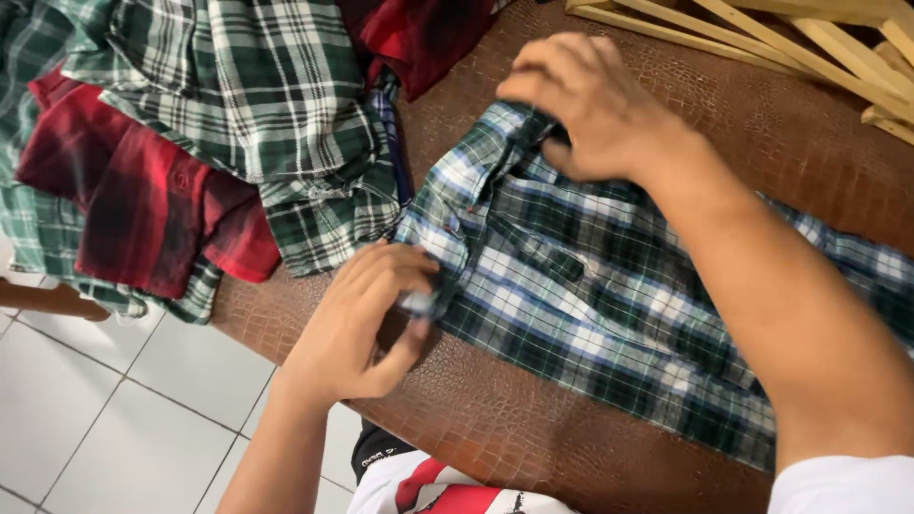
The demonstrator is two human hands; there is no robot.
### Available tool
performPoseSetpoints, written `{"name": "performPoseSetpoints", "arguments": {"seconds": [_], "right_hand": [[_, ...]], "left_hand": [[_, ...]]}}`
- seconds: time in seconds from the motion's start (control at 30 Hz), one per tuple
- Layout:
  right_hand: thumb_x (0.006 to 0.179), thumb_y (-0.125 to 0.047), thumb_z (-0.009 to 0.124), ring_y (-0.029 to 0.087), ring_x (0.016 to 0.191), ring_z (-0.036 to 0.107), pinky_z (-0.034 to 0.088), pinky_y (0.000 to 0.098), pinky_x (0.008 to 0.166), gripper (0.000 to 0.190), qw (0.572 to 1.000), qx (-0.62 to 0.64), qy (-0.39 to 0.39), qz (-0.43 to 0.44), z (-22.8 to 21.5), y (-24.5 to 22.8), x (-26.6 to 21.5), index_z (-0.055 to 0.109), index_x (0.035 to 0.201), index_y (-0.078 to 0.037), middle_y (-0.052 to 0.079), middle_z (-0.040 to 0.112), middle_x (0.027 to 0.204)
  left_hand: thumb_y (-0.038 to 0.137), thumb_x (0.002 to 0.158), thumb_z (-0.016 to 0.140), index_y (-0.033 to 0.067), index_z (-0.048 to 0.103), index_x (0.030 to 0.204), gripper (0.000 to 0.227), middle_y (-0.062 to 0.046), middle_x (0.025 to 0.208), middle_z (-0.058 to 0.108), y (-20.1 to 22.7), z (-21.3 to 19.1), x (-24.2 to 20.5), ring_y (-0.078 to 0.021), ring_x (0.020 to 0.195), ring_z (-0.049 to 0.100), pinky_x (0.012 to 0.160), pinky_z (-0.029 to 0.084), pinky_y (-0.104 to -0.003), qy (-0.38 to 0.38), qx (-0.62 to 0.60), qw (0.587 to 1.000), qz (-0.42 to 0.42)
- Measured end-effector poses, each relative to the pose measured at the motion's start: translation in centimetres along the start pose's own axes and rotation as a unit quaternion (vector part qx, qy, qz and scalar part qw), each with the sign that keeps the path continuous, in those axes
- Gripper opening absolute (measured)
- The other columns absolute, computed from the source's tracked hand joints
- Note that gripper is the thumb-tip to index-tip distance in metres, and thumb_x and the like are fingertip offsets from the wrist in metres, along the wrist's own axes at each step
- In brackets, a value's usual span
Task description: Folding a green and white plaid shirt on a workspace table.
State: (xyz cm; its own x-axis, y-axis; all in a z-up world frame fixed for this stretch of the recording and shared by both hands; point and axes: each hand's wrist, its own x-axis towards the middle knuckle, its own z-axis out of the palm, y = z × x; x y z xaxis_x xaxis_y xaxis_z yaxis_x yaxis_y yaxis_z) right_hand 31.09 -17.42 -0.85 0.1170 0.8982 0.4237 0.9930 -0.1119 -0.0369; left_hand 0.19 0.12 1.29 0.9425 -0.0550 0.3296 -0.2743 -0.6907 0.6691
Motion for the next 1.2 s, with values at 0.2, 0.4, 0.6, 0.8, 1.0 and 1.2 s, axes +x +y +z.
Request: {"name": "performPoseSetpoints", "arguments": {"seconds": [0.2,0.4,0.6,0.8,1.0,1.2], "right_hand": [[0.089,-0.005,0.076,0.013,0.11,0.059,0.039,0.0307,0.102,0.017,0.974,-0.182,0.075,-0.109,-1.0,-1.6,0.0,0.074,0.092,-0.022,-0.006,0.066,0.112],[0.092,-0.023,0.065,0.015,0.098,0.053,0.042,0.0294,0.092,0.01,0.96,-0.261,0.081,-0.061,0.4,-1.4,-0.1,0.069,0.102,-0.023,-0.005,0.058,0.105],[0.082,0.002,0.063,0.019,0.11,0.061,0.036,0.0434,0.104,0.047,0.991,-0.122,-0.035,0.051,0.7,-0.9,-0.8,0.079,0.119,-0.02,-0.001,0.076,0.123],[0.099,-0.01,0.057,0.029,0.104,0.064,0.04,0.0495,0.099,0.024,0.994,0.028,0.056,0.093,1.4,-5.3,3.2,0.074,0.115,-0.003,0.016,0.072,0.116],[0.103,-0.048,0.015,0.026,0.154,-0.002,-0.002,0.0629,0.121,0.067,0.917,0.069,-0.271,0.283,3.4,-5.3,4.2,0.017,0.162,-0.017,0.007,0.005,0.17],[0.104,-0.051,0.016,0.026,0.154,0.004,-0.005,0.0666,0.118,0.068,0.935,0.036,-0.213,0.283,3.9,-2.8,3.8,0.022,0.161,-0.016,0.007,0.015,0.169]], "left_hand": [[0.021,0.101,0.044,-0.0035,0.059,0.114,0.031,-0.017,0.118,0.062,0.5,-0.2,3.4,-0.0315,0.11,0.059,0.103,0.045,-0.042,0.092,-0.05,0.994,0.038],[0.026,0.102,0.055,-0.0002,0.048,0.149,0.054,-0.018,0.16,0.043,-2.9,2.8,6.9,-0.0354,0.149,0.039,0.118,0.033,-0.05,-0.051,0.193,0.979,0.052],[0.045,0.106,0.044,0.0098,0.049,0.153,0.059,-0.015,0.163,0.04,-3.4,4.6,5.5,-0.0332,0.152,0.032,0.117,0.027,-0.061,-0.051,0.303,0.95,0.057],[0.052,0.109,0.023,-0.0077,0.05,0.145,0.075,-0.028,0.156,0.045,-2.4,5.9,6.5,-0.0391,0.151,0.031,0.123,0.013,-0.06,-0.074,0.281,0.956,0.037],[0.061,0.105,0.033,-0.0122,0.049,0.144,0.084,-0.03,0.152,0.048,-2.6,7.5,5.9,-0.0442,0.149,0.032,0.121,0.02,-0.062,-0.034,0.29,0.953,0.078],[0.061,0.102,0.041,-0.0105,0.056,0.137,0.082,-0.029,0.152,0.047,-2.5,7.6,6.1,-0.0446,0.146,0.036,0.116,0.024,-0.067,-0.006,0.258,0.964,0.07]]}}
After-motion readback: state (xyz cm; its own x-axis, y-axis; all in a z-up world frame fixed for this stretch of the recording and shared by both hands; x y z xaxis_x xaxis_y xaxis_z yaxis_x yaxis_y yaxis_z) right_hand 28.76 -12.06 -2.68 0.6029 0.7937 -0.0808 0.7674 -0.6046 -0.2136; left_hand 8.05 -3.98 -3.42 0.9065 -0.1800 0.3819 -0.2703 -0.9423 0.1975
